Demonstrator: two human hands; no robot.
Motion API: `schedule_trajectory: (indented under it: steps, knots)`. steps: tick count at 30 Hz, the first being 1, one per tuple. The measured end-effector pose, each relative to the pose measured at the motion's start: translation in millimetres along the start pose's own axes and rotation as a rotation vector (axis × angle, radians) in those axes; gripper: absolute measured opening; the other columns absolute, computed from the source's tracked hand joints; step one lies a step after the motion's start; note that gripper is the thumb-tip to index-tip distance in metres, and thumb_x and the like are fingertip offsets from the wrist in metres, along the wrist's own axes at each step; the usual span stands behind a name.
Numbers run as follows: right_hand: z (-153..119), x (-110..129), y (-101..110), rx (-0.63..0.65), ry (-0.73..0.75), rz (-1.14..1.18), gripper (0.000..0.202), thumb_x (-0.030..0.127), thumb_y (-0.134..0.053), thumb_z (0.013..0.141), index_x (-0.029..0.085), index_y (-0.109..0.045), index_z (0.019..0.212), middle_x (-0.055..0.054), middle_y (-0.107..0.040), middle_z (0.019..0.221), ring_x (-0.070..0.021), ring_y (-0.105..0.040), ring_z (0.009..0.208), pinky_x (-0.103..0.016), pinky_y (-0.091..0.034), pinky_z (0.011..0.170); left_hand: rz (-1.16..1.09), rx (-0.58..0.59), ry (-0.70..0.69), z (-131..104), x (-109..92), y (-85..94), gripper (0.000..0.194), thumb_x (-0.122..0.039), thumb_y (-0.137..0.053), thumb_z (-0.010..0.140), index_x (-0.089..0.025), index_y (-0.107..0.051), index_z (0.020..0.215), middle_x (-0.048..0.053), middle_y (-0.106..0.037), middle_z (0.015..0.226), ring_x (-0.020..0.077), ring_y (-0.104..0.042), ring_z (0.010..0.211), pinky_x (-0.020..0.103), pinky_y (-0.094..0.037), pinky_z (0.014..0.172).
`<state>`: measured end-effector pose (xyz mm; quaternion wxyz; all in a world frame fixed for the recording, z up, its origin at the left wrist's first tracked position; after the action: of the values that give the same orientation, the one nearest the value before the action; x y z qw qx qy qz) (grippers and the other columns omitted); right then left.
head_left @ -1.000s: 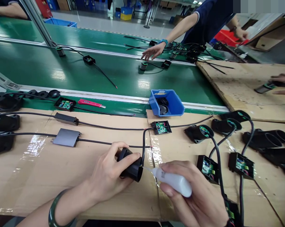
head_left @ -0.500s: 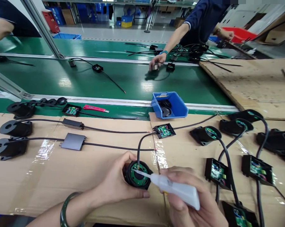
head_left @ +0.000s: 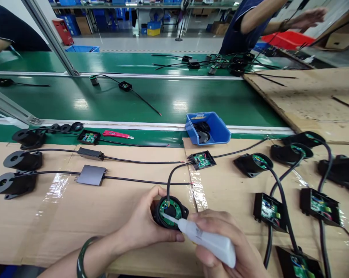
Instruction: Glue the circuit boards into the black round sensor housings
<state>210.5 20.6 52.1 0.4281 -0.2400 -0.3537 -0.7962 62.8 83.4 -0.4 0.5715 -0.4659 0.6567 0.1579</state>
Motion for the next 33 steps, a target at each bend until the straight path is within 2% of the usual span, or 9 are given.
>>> schedule_trajectory:
  steps: [2, 6, 9, 16, 23, 26, 29, 31, 33]
  knots:
    - [1, 0, 0, -0.001, -0.005, 0.004, 0.02, 0.033, -0.06, 0.095, 0.018, -0.062, 0.109, -0.008, -0.071, 0.085, -0.0204, -0.071, 0.075, -0.03, -0.062, 0.06, 0.01, -0.001, -0.007, 0, 0, -0.1, 0.062, -0.021, -0.093, 0.052, -0.021, -0.045, 0.091, 0.002, -0.067, 0.093, 0.0159, -0.063, 0.079, 0.023, -0.048, 0.066]
    - [1, -2, 4, 0.121, 0.054, -0.082, 0.026, 0.028, -0.066, 0.09, 0.019, -0.062, 0.114, -0.009, -0.075, 0.091, -0.0224, -0.075, 0.079, -0.032, -0.064, 0.065, 0.029, -0.015, -0.015, 1, 2, 0.2, 0.062, -0.02, -0.093, 0.051, -0.021, -0.046, 0.091, -0.001, -0.065, 0.086, 0.0141, -0.06, 0.075, 0.023, -0.046, 0.065]
    - [0, -1, 7, 0.157, 0.081, -0.112, 0.032, 0.023, -0.07, 0.086, 0.022, -0.063, 0.118, -0.008, -0.077, 0.094, -0.0238, -0.076, 0.078, -0.033, -0.065, 0.064, 0.019, -0.023, -0.015, 2, 3, 0.2, 0.062, -0.018, -0.093, 0.051, -0.021, -0.046, 0.092, -0.001, -0.065, 0.085, 0.0136, -0.059, 0.074, 0.023, -0.046, 0.065]
    - [-2, 1, 1, 0.025, 0.013, 0.0, 0.026, 0.033, -0.063, 0.094, 0.017, -0.062, 0.113, -0.01, -0.074, 0.092, -0.0212, -0.073, 0.077, -0.031, -0.063, 0.063, -0.001, -0.006, -0.001, 2, 3, -0.7, 0.062, -0.018, -0.092, 0.053, -0.021, -0.045, 0.092, 0.0, -0.067, 0.088, 0.0158, -0.063, 0.077, 0.023, -0.049, 0.066]
    - [5, -2, 0, 0.029, 0.018, 0.036, 0.02, 0.032, -0.06, 0.095, 0.018, -0.062, 0.11, -0.008, -0.072, 0.086, -0.0206, -0.071, 0.072, -0.031, -0.061, 0.059, 0.051, -0.006, -0.001, 2, 1, 1.6, 0.063, -0.025, -0.093, 0.052, -0.022, -0.045, 0.091, 0.001, -0.067, 0.091, 0.0183, -0.064, 0.082, 0.026, -0.048, 0.07]
    - [4, -5, 2, -0.08, -0.089, 0.145, 0.019, 0.033, -0.059, 0.096, 0.018, -0.065, 0.105, -0.008, -0.068, 0.083, -0.0199, -0.067, 0.074, -0.03, -0.059, 0.056, 0.039, 0.004, 0.011, 1, -1, 2.6, 0.064, -0.025, -0.093, 0.053, -0.022, -0.043, 0.092, 0.003, -0.068, 0.096, 0.0183, -0.065, 0.084, 0.026, -0.049, 0.071]
    - [7, -10, 11, -0.317, -0.176, 0.32, 0.015, 0.03, -0.063, 0.093, 0.019, -0.068, 0.103, -0.007, -0.065, 0.084, -0.0192, -0.064, 0.082, -0.024, -0.056, 0.047, 0.114, 0.007, -0.008, -1, -3, 5.1, 0.064, -0.027, -0.093, 0.054, -0.022, -0.044, 0.094, 0.003, -0.066, 0.099, 0.0189, -0.064, 0.086, 0.026, -0.048, 0.072]
    - [13, -15, 17, -0.419, -0.219, 0.456, 0.013, 0.028, -0.066, 0.091, 0.02, -0.07, 0.1, -0.007, -0.065, 0.091, -0.0176, -0.065, 0.081, -0.021, -0.054, 0.042, 0.263, -0.014, -0.078, -4, -5, 9.3, 0.063, -0.028, -0.093, 0.054, -0.021, -0.048, 0.097, 0.004, -0.065, 0.103, 0.0209, -0.063, 0.091, 0.028, -0.049, 0.076]
    - [22, -24, 20, -0.43, -0.276, 0.539, 0.012, 0.026, -0.069, 0.089, 0.021, -0.071, 0.099, -0.006, -0.067, 0.097, -0.015, -0.067, 0.075, -0.022, -0.056, 0.046, 0.487, -0.046, -0.171, -9, -9, 15.8, 0.063, -0.027, -0.093, 0.054, -0.021, -0.052, 0.101, 0.005, -0.063, 0.106, 0.0235, -0.062, 0.096, 0.032, -0.05, 0.083]
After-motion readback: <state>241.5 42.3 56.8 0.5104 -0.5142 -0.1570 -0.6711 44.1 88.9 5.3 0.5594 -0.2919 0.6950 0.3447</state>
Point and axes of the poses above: each hand's wrist, its own z-axis towards the middle knuckle, its own y-axis out of the back of the hand, x = y × z, the point moved 3 cm from there along z, towards the middle knuckle
